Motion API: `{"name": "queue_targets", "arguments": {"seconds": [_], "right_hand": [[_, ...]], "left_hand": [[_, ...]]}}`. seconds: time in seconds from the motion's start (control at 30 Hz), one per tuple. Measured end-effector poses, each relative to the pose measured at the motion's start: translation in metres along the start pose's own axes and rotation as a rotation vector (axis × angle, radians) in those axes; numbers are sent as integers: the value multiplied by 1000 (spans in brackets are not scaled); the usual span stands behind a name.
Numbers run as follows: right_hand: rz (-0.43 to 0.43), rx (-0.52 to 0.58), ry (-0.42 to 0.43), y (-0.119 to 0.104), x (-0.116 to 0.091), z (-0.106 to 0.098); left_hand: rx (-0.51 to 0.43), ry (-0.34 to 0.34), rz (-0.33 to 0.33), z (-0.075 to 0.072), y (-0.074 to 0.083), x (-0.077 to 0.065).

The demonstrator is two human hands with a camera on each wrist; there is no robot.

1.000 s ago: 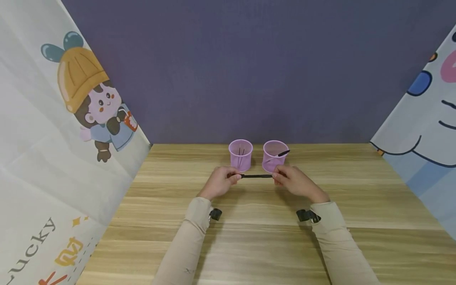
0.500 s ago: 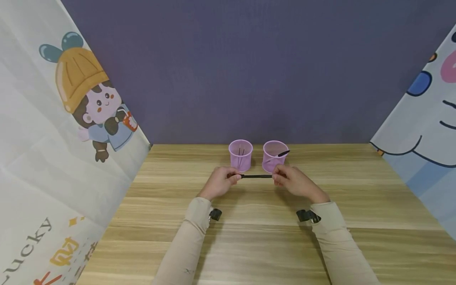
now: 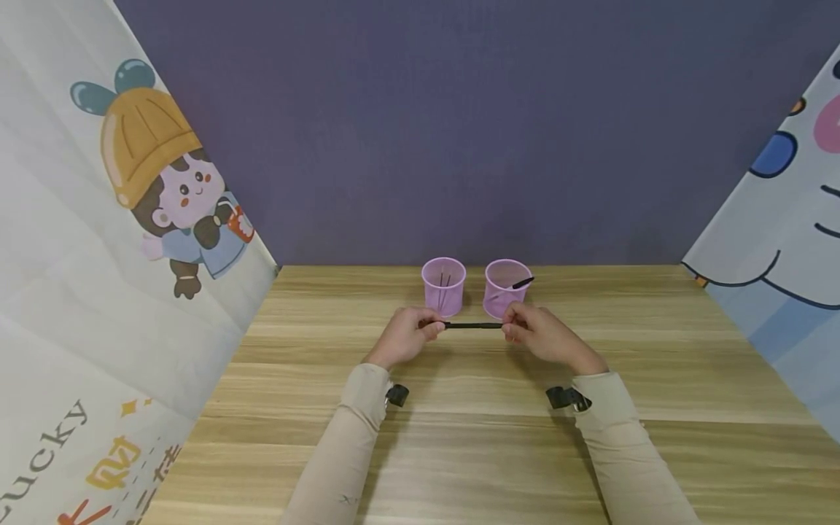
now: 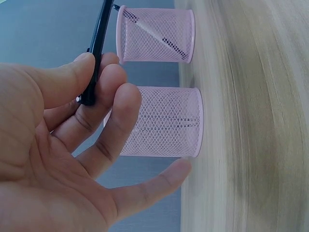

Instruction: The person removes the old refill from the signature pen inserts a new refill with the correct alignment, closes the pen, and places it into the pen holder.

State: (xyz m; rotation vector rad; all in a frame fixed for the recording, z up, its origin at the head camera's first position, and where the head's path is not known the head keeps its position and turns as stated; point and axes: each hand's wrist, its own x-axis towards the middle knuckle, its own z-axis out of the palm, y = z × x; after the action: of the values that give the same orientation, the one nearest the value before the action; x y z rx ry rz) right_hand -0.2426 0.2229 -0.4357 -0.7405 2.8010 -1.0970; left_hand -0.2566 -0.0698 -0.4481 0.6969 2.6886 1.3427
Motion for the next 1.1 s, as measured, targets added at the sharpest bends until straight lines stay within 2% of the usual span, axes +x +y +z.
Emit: {"name": "queue_targets", "arguments": {"seconds": [0.1, 0.6, 1.1], "right_hand": [[-1, 6, 5, -2, 0, 0], [70, 10, 74, -41, -28, 42], [72, -4, 88, -42, -27, 42]], "left_hand": [[2, 0, 2, -2, 1, -1], [0, -61, 51, -19, -13, -39], [14, -58, 63, -20, -13, -39]]}}
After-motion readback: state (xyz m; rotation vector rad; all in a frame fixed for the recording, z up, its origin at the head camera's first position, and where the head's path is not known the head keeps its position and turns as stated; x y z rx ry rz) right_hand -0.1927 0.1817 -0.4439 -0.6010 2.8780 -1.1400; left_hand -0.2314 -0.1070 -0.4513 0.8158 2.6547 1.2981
